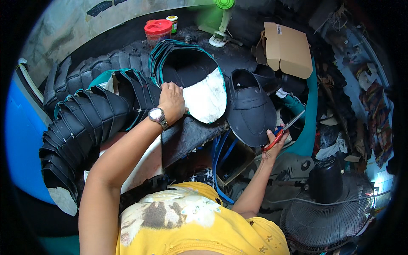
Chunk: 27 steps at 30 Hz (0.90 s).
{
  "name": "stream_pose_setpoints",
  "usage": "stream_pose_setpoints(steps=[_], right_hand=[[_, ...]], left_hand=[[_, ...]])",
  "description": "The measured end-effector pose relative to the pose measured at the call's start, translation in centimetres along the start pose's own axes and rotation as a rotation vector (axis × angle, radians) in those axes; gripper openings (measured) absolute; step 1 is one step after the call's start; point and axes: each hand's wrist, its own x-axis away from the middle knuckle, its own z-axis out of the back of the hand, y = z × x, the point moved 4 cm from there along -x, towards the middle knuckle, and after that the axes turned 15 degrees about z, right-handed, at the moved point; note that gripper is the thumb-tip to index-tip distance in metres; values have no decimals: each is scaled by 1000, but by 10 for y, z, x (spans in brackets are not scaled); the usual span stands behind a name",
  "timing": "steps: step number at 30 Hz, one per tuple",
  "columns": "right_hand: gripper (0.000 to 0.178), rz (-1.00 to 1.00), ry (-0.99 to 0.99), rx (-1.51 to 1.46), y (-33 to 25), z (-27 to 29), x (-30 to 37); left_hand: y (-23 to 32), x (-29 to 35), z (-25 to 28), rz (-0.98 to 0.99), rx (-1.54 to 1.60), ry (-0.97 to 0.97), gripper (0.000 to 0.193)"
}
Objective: The person uses red-handled shears to trim excess material from the edges of black shoe uppers. They repeatedly pick up each upper, cut along the perimeter, and place the trimmed pieces into a stack on the workbench.
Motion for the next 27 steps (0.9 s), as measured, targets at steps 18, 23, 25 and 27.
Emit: stream_pose_setpoints(steps=[18, 23, 25, 27], right_hand=[[57, 53, -832, 14, -83, -112, 85], [46, 121, -458, -330, -76, -87, 50], [40, 88, -255, -224, -72, -68, 30], [39, 44, -120, -4, -65, -56, 14]], left_hand=[[81, 78, 15, 174, 2251, -735, 47], [70, 113, -16, 310, 2243, -792, 21], [65, 126, -21, 251, 2298, -666, 25], [62, 139, -32, 379, 2416, -576, 28]])
